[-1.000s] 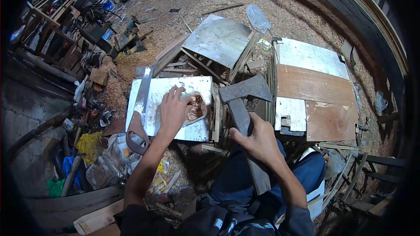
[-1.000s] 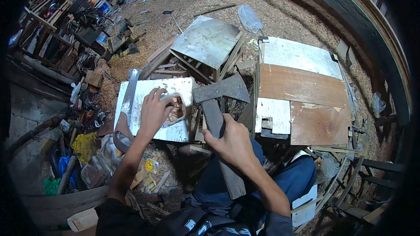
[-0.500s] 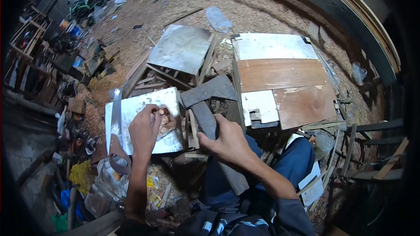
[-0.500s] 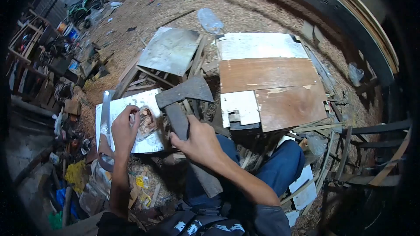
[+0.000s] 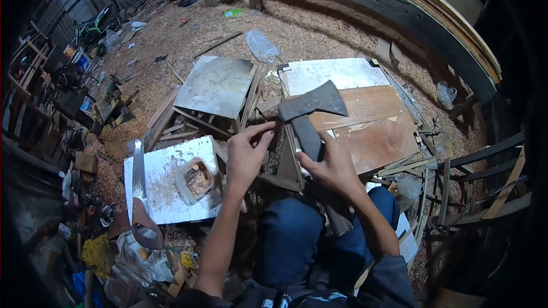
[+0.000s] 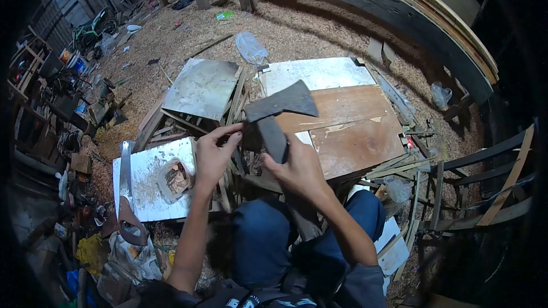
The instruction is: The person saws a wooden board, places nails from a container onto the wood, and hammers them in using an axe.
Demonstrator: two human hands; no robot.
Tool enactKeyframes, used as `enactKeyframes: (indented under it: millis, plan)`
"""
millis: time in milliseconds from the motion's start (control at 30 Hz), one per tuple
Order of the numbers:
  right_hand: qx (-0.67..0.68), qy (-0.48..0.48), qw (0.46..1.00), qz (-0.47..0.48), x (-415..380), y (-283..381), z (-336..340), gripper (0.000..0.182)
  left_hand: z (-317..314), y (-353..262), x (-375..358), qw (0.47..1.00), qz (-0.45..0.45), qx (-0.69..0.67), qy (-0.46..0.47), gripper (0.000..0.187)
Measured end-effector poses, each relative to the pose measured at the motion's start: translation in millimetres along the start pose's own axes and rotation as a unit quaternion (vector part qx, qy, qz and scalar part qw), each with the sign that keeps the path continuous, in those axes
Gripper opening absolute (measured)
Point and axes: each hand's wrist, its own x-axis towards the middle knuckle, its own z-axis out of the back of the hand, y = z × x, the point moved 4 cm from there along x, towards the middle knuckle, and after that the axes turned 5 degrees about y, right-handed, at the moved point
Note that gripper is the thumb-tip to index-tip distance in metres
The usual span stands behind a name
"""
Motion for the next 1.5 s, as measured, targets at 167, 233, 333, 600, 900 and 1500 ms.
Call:
enactKeyframes:
  millis: [167, 233, 333, 600, 900, 1500]
  plan:
    - [-0.04, -0.068, 0.997, 0.015, 7, -58, 11, 0.057, -40, 31, 24, 0.998, -0.046, 0.035, -0.02, 0.015]
    - [-0.015, -0.095, 0.995, -0.007, 6, -76, 12, 0.053, -47, 34, 31, 0.996, -0.086, 0.012, -0.034, 0.015]
    - [0.008, -0.119, 0.993, -0.004, 8, -99, 9, 0.05, -60, 43, 38, 0.997, 0.005, -0.071, 0.011, 0.015]
    - [-0.035, -0.127, 0.991, -0.016, 2, -97, 0, 0.051, -74, 60, 39, 0.999, -0.008, -0.03, 0.038, 0.018]
    - [-0.067, -0.105, 0.992, -0.001, 1, -91, 1, 0.054, -74, 43, 34, 0.992, -0.105, 0.066, 0.008, 0.021]
    - [-0.062, -0.113, 0.992, -0.006, 0, -98, -2, 0.06, -81, 51, 29, 0.996, -0.089, 0.017, 0.009, 0.019]
